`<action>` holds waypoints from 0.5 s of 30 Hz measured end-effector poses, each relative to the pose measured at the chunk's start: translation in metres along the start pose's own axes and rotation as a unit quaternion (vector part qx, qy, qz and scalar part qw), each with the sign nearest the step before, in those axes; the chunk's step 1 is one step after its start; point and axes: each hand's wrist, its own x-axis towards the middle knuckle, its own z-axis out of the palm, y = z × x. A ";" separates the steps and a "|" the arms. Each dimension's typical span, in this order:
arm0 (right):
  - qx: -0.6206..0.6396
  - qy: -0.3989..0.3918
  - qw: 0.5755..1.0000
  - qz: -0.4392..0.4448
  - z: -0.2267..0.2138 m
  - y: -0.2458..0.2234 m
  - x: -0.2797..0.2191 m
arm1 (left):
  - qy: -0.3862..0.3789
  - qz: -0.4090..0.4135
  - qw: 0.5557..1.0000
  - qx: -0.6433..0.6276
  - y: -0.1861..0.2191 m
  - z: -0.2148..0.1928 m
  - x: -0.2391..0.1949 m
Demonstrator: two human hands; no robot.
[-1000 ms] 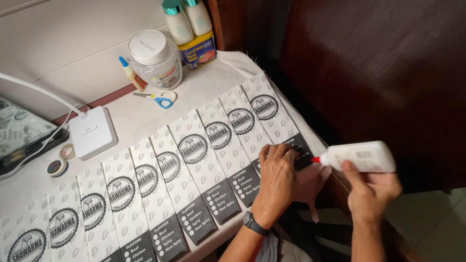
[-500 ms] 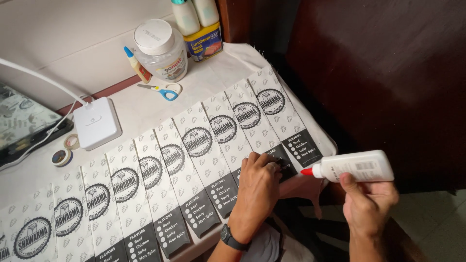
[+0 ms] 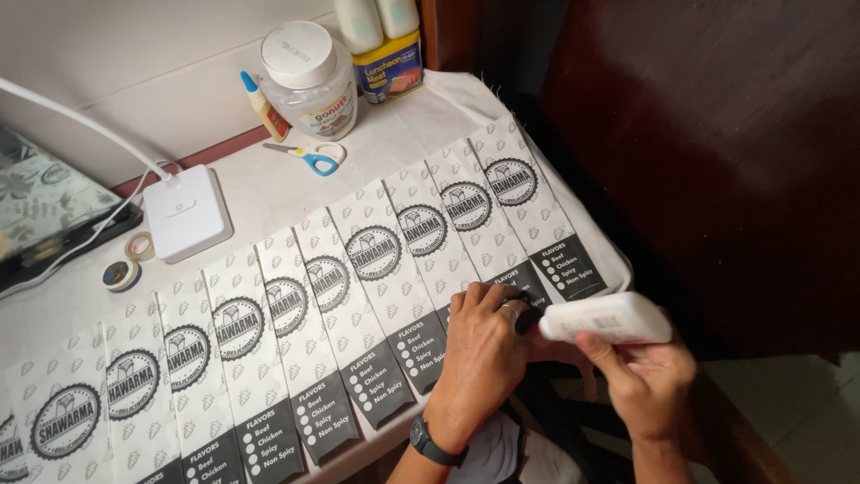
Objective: Apply glue to the edges of paper sleeves and fold them to seal
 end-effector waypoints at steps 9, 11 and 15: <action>0.023 0.022 0.999 -0.006 0.000 0.010 -0.001 | 0.008 -0.008 1.000 -0.006 0.002 0.001 -0.002; 0.058 -0.002 0.998 0.022 0.001 0.009 -0.003 | 0.012 -0.011 1.000 -0.003 0.003 0.004 -0.001; -0.074 0.056 0.995 -0.045 -0.012 0.013 0.008 | 0.028 -0.017 0.999 -0.001 0.003 0.002 -0.003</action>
